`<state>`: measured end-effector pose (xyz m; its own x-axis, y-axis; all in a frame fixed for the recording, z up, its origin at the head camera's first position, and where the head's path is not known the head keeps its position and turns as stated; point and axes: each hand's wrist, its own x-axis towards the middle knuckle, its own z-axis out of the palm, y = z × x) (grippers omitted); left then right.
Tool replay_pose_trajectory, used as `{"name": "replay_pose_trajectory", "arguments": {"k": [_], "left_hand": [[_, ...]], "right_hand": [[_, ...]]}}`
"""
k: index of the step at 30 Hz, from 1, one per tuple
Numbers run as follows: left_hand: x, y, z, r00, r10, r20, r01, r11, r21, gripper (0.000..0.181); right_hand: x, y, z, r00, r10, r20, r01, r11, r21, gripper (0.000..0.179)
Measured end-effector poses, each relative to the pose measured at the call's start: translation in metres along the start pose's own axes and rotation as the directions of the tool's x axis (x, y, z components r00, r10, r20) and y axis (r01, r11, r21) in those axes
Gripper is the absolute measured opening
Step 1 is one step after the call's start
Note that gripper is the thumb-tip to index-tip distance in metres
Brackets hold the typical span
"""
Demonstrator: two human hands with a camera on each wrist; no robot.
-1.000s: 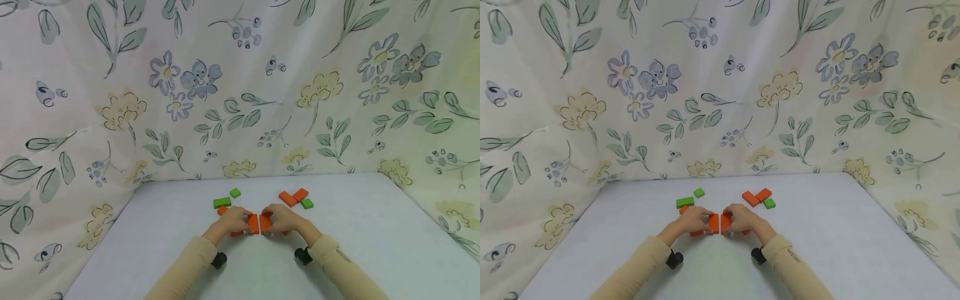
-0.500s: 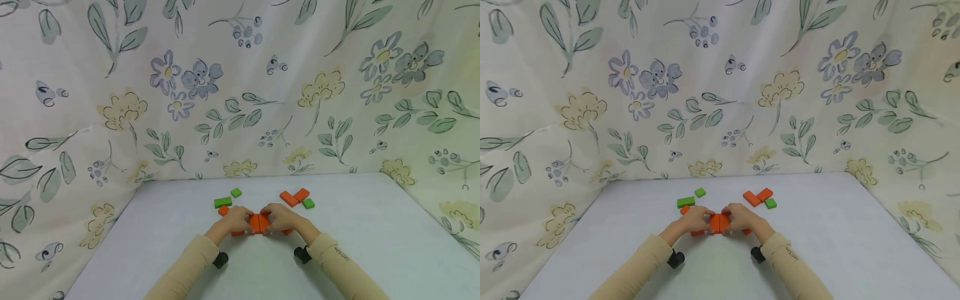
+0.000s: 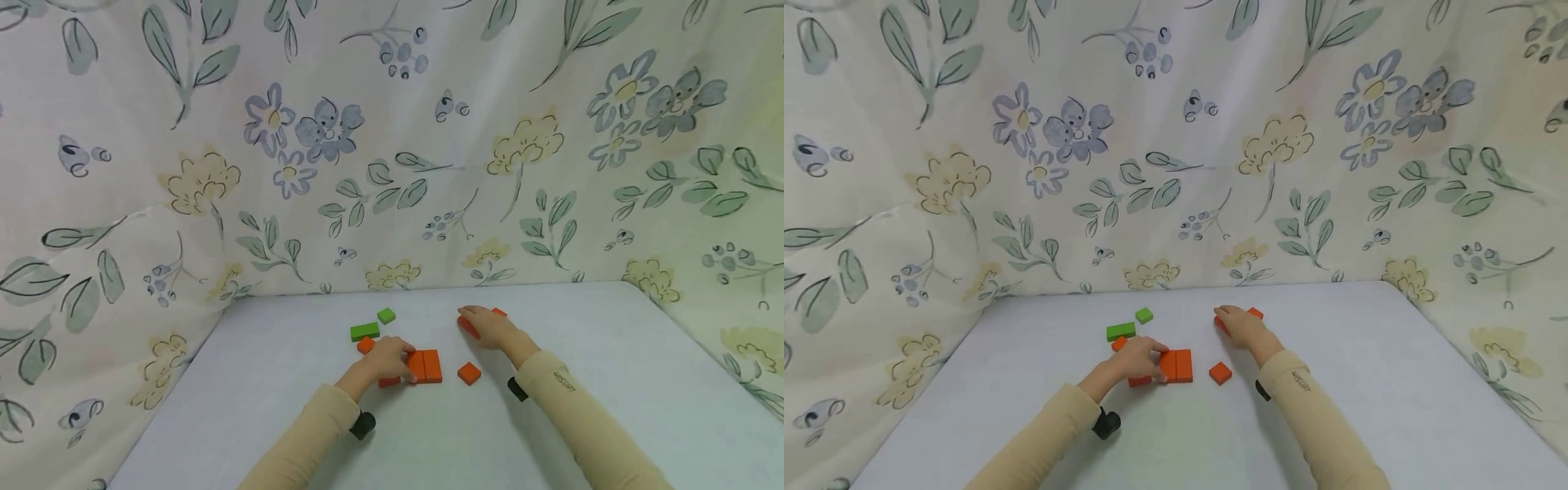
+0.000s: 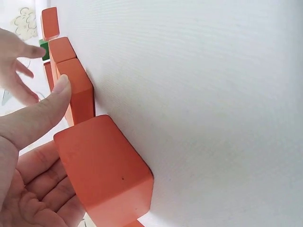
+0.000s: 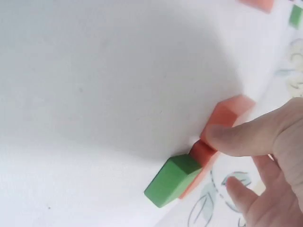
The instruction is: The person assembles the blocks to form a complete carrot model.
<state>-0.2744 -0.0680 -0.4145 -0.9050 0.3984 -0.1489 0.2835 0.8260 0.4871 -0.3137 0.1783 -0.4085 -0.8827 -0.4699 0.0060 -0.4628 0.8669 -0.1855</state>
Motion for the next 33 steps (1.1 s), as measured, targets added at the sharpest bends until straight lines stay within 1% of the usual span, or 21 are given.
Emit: {"name": "replay_pose_trajectory", "arguments": {"k": [2, 6, 9, 12, 14, 16, 18, 22, 25, 29, 33], "left_hand": [[0.001, 0.002, 0.001, 1.000, 0.000, 0.006, 0.000, 1.000, 0.004, 0.054], [0.003, 0.005, 0.002, 1.000, 0.015, 0.016, -0.015, 1.000, 0.014, 0.054], [0.003, 0.006, 0.002, 1.000, 0.012, 0.011, -0.012, 1.000, 0.012, 0.054], [0.003, 0.007, 0.001, 1.000, 0.002, 0.003, -0.002, 1.000, 0.009, 0.053], [0.002, 0.007, 0.001, 1.000, -0.008, 0.002, 0.008, 1.000, 0.008, 0.053], [0.002, 0.007, 0.000, 1.000, -0.015, 0.004, 0.015, 1.000, 0.004, 0.053], [0.000, 0.008, 0.000, 1.000, -0.023, 0.007, 0.023, 1.000, -0.003, 0.053], [-0.002, 0.008, -0.001, 0.999, -0.034, 0.008, 0.034, 0.999, -0.015, 0.053], [-0.001, 0.007, -0.001, 0.999, -0.041, 0.006, 0.041, 0.999, -0.019, 0.054], [-0.001, 0.005, -0.001, 0.999, -0.039, 0.003, 0.039, 0.999, -0.020, 0.054], [-0.002, 0.004, 0.000, 0.999, -0.032, 0.002, 0.032, 0.999, -0.025, 0.054]], "right_hand": [[-0.001, 0.002, 0.001, 1.000, -0.007, 0.028, 0.008, 0.999, -0.042, 0.054], [-0.002, 0.006, -0.001, 0.997, -0.006, 0.076, 0.011, 0.997, -0.074, 0.049], [0.001, 0.009, -0.004, 0.997, -0.025, 0.079, 0.033, 0.994, -0.107, 0.044], [0.004, 0.009, -0.008, 0.997, -0.015, 0.082, 0.023, 0.995, -0.097, 0.040], [0.006, 0.008, -0.012, 0.996, -0.003, 0.086, 0.010, 0.997, -0.076, 0.041], [0.006, 0.005, -0.015, 0.996, 0.026, 0.088, -0.023, 0.999, -0.028, 0.044], [0.006, 0.000, -0.017, 0.997, 0.027, 0.075, -0.028, 0.999, 0.018, 0.049], [0.001, -0.013, -0.019, 0.997, -0.003, 0.074, -0.008, 0.989, 0.148, 0.055], [-0.004, -0.025, -0.017, 0.994, -0.027, 0.106, 0.003, 0.976, 0.217, 0.056], [-0.010, -0.036, -0.012, 0.988, -0.037, 0.150, 0.003, 0.975, 0.224, 0.054], [-0.013, -0.042, -0.005, 0.985, -0.049, 0.162, 0.015, 0.979, 0.204, 0.052]]}}
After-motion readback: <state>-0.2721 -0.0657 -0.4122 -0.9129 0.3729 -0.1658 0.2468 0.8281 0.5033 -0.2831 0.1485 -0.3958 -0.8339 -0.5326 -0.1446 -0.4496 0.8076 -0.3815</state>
